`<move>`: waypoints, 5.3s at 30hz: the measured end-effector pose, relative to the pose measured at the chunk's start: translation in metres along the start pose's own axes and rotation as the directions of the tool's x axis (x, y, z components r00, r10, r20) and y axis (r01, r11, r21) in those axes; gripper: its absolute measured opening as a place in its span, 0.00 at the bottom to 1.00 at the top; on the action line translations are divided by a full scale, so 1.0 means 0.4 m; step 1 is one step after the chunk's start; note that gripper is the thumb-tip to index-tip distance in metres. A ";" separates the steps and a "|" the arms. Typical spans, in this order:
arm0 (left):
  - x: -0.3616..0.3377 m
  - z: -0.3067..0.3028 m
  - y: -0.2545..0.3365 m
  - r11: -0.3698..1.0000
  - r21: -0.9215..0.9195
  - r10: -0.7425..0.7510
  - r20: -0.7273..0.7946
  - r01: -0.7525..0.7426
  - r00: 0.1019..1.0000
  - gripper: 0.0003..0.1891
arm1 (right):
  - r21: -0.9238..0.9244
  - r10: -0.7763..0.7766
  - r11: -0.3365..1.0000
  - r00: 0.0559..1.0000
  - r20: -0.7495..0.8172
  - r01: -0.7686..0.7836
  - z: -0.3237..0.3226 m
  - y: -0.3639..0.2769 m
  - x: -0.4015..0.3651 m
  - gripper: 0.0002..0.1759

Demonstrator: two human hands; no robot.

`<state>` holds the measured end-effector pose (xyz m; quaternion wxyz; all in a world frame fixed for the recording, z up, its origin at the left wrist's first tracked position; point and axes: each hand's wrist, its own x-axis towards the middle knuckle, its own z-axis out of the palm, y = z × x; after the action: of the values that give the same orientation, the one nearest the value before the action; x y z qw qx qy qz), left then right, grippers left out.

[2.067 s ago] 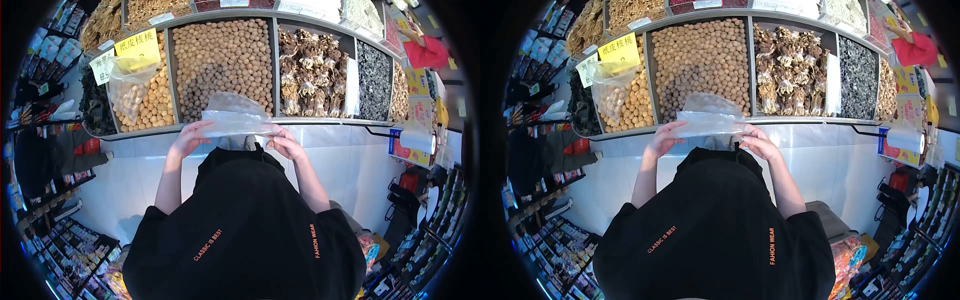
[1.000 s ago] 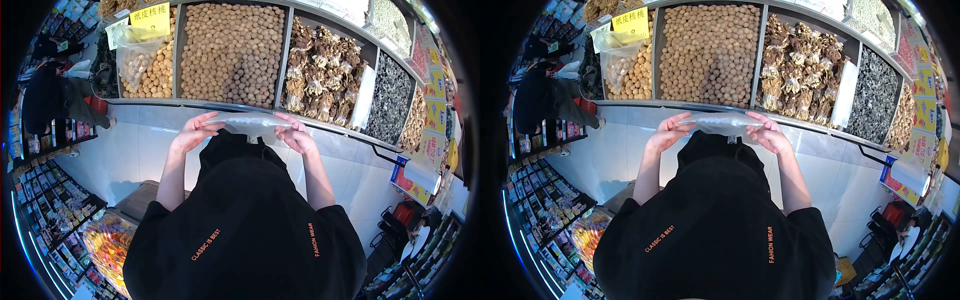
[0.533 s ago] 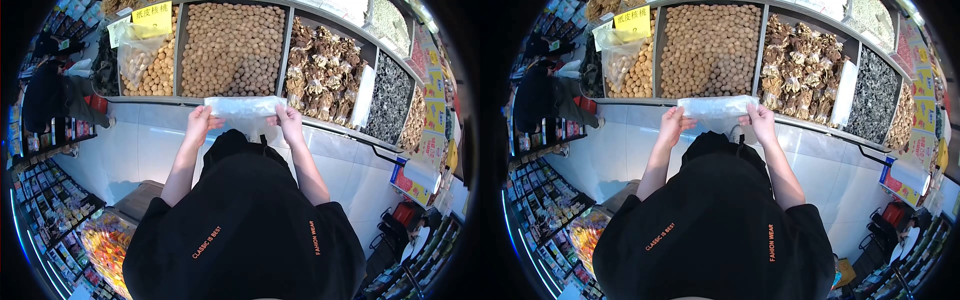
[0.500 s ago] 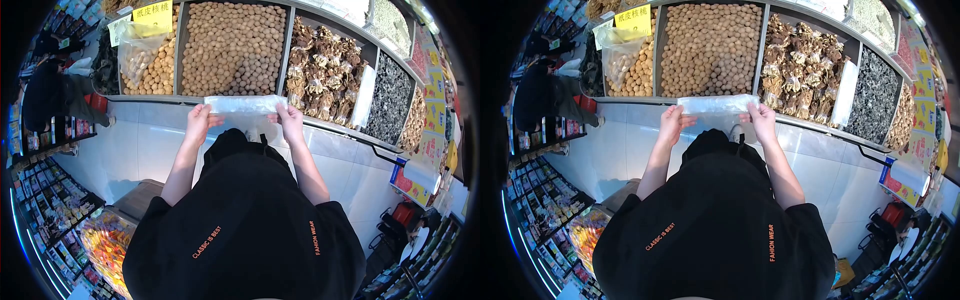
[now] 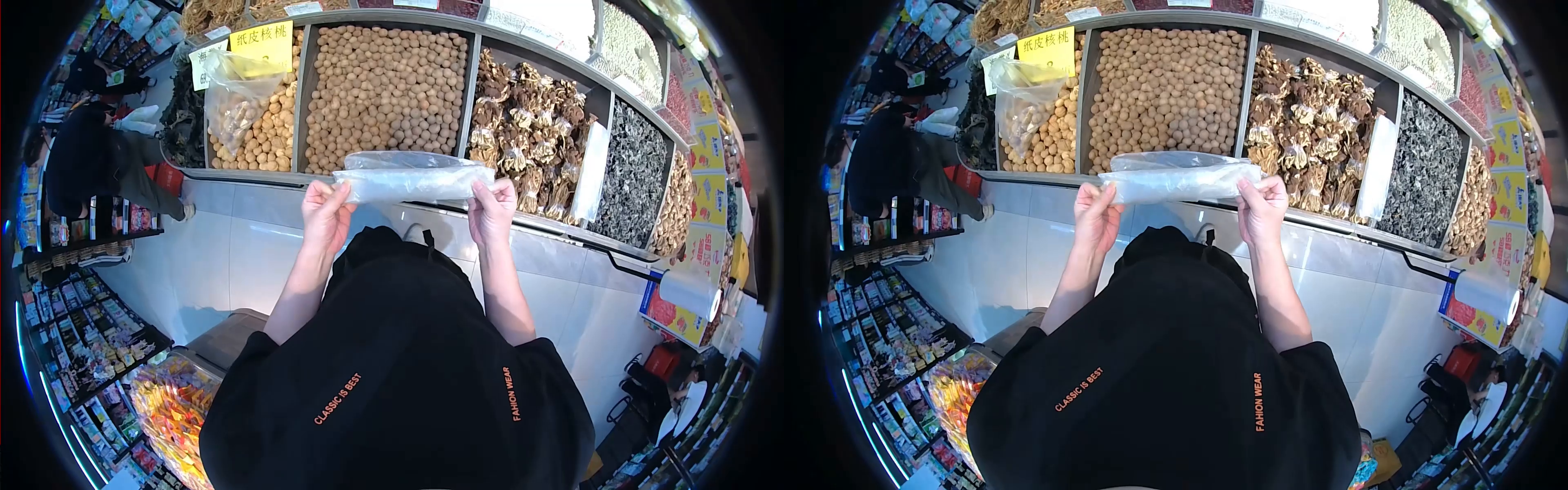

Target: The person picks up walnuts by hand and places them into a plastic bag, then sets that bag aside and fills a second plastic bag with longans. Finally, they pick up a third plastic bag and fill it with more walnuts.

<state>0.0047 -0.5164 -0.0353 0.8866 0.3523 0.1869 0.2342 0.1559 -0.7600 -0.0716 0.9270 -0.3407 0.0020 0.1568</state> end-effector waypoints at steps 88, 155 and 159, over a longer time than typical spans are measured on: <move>0.388 -0.167 0.137 0.763 0.441 -0.504 -0.053 0.473 0.862 0.26 | -0.627 -0.083 0.777 0.975 -0.204 -0.065 0.148 0.289 0.497 0.09; 0.612 -0.871 0.579 0.758 -0.283 -0.483 0.364 0.588 0.797 0.39 | -0.824 0.632 -0.160 0.698 0.337 0.543 1.216 1.000 0.195 0.16; 0.597 -0.780 0.659 0.629 -0.621 -0.201 0.452 0.468 0.869 0.47 | -0.918 0.543 0.196 0.742 0.393 0.343 1.204 0.973 0.148 0.12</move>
<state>-0.0290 -0.0487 -0.1001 0.9983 -0.0259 -0.0116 0.0516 0.0488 -0.1589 0.0460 0.4131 -0.7632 -0.3989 0.2964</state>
